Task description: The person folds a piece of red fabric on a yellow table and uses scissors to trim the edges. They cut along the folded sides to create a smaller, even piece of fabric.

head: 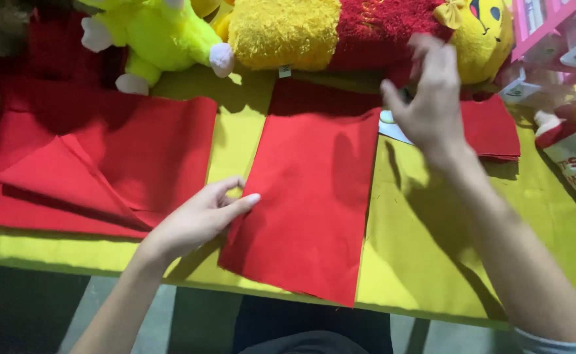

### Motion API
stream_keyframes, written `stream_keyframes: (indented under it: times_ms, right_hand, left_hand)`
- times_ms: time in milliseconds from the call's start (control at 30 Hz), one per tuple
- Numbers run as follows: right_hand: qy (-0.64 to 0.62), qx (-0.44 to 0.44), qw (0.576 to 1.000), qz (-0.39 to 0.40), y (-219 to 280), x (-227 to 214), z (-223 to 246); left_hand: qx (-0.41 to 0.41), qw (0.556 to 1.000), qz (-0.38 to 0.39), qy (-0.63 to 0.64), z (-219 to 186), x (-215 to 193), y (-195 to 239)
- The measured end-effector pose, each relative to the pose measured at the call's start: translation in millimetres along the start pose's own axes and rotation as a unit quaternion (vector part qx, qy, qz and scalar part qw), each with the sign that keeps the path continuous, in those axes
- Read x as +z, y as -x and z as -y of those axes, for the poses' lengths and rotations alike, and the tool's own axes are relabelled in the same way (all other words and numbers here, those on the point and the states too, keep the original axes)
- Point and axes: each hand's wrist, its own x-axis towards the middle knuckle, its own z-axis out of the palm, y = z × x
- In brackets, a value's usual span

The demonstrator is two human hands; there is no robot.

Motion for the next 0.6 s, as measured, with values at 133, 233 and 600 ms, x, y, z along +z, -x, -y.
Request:
stream_keyframes:
  times_ms: [133,233,600]
  right_hand:
    - [0.110,0.054,0.990,0.076,53.1,2.8,1.9]
    - [0.219,0.178,0.947,0.153,71.1,-6.7,8.4]
    - [0.260,0.083,0.958,0.090,75.1,17.6,-16.8]
  left_hand:
    - [0.006,1.000,-0.020,0.021,-11.0,-15.5,0.8]
    - [0.048,0.931,-0.150,-0.328,-32.2,-11.7,-13.7]
    - [0.400,0.751,-0.165,-0.499,-95.0,84.1,-206.1]
